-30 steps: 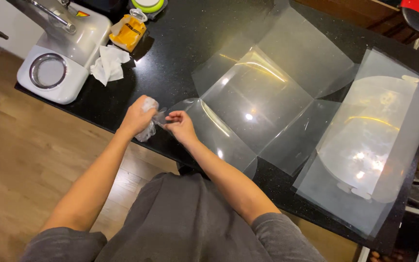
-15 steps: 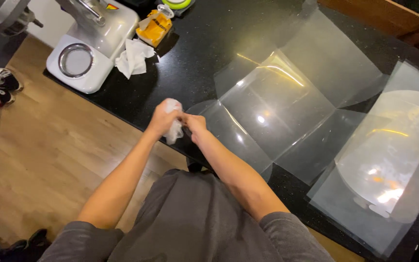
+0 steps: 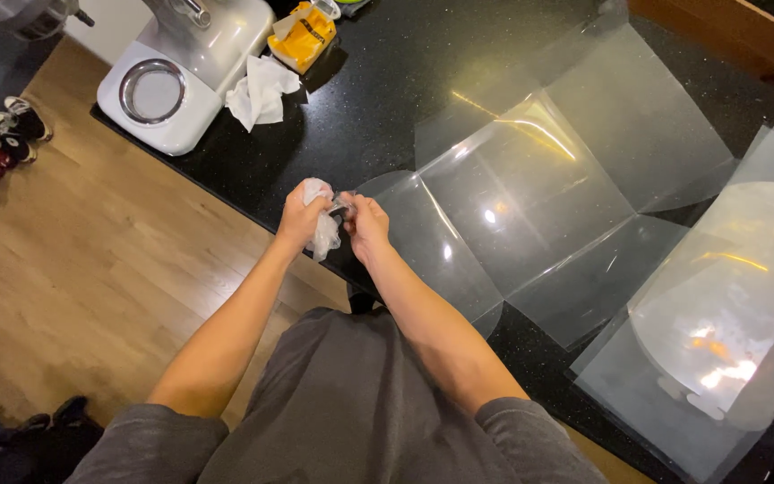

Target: The person wipes the black countertop with a paper tissue, then unfolds and flattens large transparent plastic sheets on the counter, aligning them side by side. They tear a small piece from one sheet, crumple the scrap, and finally lift and reposition a full sheet on the counter.

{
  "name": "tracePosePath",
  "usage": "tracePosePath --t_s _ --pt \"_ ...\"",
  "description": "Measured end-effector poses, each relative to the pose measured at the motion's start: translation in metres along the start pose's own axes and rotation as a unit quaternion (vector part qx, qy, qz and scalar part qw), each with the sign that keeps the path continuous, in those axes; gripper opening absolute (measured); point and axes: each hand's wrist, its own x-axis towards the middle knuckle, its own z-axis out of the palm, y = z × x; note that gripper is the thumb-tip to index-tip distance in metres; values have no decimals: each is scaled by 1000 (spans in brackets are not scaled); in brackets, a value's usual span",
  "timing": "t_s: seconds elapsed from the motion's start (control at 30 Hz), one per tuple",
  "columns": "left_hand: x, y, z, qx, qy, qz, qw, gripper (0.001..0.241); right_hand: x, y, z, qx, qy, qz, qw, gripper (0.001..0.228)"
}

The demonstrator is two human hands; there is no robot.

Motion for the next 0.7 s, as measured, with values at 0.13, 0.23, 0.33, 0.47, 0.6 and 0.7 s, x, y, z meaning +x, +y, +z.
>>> tracePosePath --t_s 0.13,0.23,0.33,0.47,0.6,0.7 --pt "2 -20 -1 -11 4 3 1000 11 -6 -5 2 16 -29 -25 999 9" --pt "0 -23 4 -25 -4 2 1000 12 -4 -6 -3 -22 -64 -47 997 11" --pt "-2 -18 10 -46 -13 -23 999 16 -7 -9 -4 -19 -85 -28 996 7" --pt "-11 17 23 49 32 71 996 26 0 -2 -5 -97 -55 -71 991 9" --pt "-14 47 37 63 127 160 977 32 -34 -10 14 -264 -119 -132 948 15" --pt "11 -29 13 -306 23 179 935 39 -74 -34 35 -373 -163 -351 843 18"
